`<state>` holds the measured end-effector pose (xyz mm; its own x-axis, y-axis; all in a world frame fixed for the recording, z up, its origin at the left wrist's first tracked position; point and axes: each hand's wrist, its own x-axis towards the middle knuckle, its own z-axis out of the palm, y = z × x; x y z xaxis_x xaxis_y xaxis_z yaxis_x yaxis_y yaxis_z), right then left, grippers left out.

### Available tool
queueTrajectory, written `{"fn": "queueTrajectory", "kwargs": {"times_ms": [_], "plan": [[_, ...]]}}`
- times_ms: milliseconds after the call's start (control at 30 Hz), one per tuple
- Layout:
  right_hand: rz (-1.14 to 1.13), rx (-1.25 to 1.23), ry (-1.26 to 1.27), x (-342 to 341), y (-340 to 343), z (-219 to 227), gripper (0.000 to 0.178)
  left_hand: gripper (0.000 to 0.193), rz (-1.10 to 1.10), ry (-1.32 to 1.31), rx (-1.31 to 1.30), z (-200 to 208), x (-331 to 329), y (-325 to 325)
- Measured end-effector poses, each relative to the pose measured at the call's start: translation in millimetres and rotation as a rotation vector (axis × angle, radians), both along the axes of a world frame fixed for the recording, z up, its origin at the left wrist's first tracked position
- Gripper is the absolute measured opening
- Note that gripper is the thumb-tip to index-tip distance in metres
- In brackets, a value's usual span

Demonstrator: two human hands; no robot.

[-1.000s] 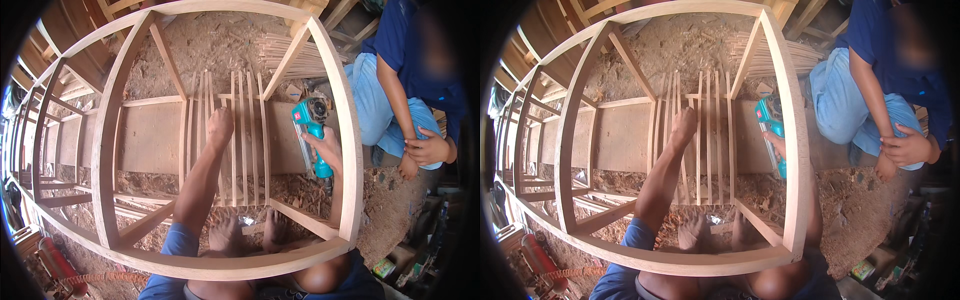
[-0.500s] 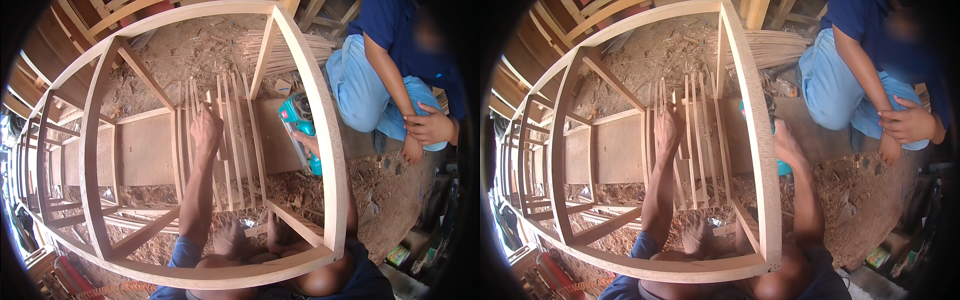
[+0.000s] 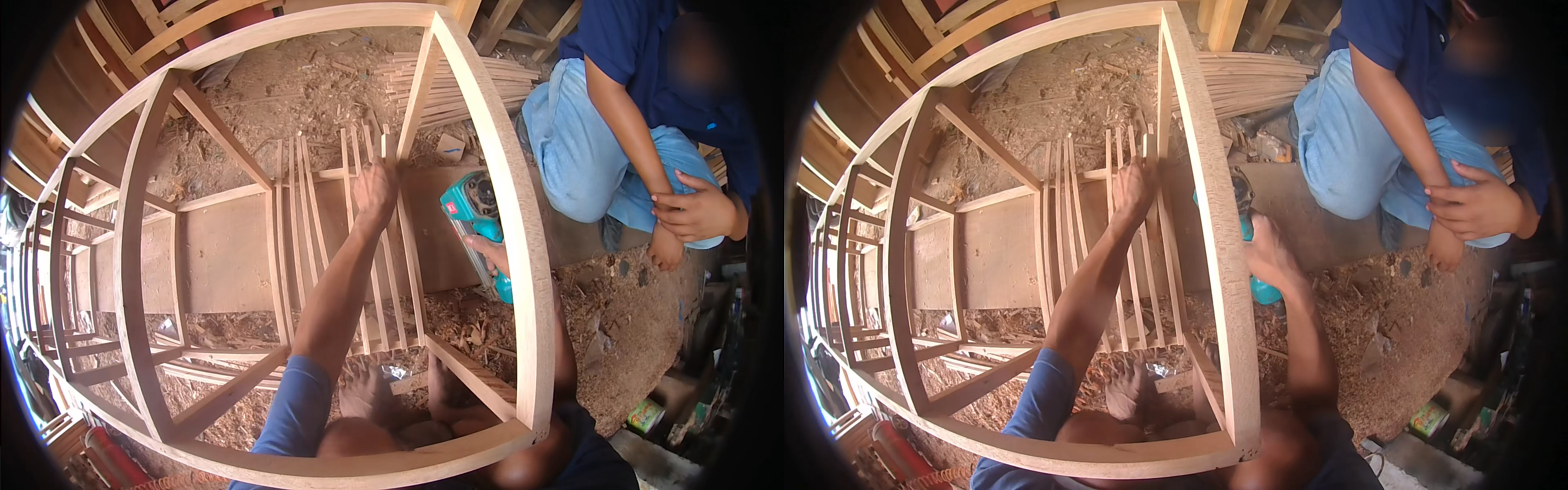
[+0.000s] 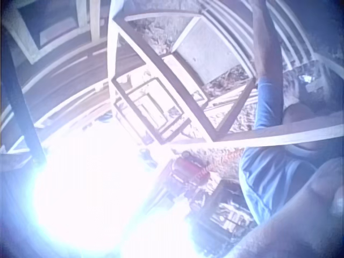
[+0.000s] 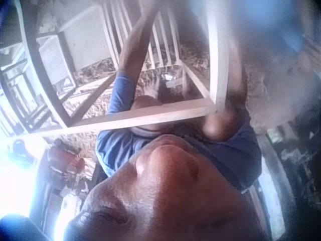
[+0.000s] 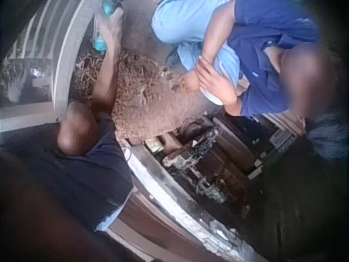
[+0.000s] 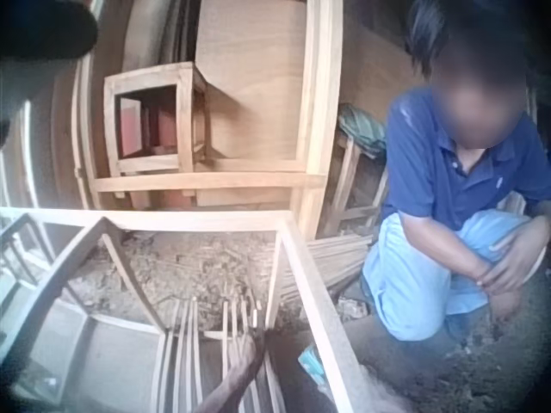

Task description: The person is assembling a wooden chair frame by attaching slats to the seat using a nail gun. They position each slat and secure it with nails, working methodically across the seat area.

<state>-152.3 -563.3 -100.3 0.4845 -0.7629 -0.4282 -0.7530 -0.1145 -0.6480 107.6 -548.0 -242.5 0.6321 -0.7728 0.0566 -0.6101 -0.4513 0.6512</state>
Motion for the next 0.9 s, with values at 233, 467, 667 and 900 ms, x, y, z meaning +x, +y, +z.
{"fn": "queueTrajectory", "kwargs": {"times_ms": [233, 467, 667, 900], "plan": [[-0.025, 0.025, 0.013, 1.7, 2.4, 4.9, 0.052, 0.020, 0.045, -0.180, 0.024, -12.1, -3.4, 0.9], [-0.003, -0.019, -0.036, 1.9, 0.3, -3.9, 0.051, 0.019, 0.014, -0.255, -0.069, -6.9, -10.6, 14.1], [0.017, -0.077, -0.058, -3.4, 0.1, -13.2, 0.049, 0.032, 0.018, -0.225, -0.080, -13.4, -17.6, 10.5], [0.011, -0.018, -0.090, -3.7, -0.3, -14.0, 0.064, 0.055, -0.065, 0.058, 0.015, -19.0, -11.9, 10.0]]}}
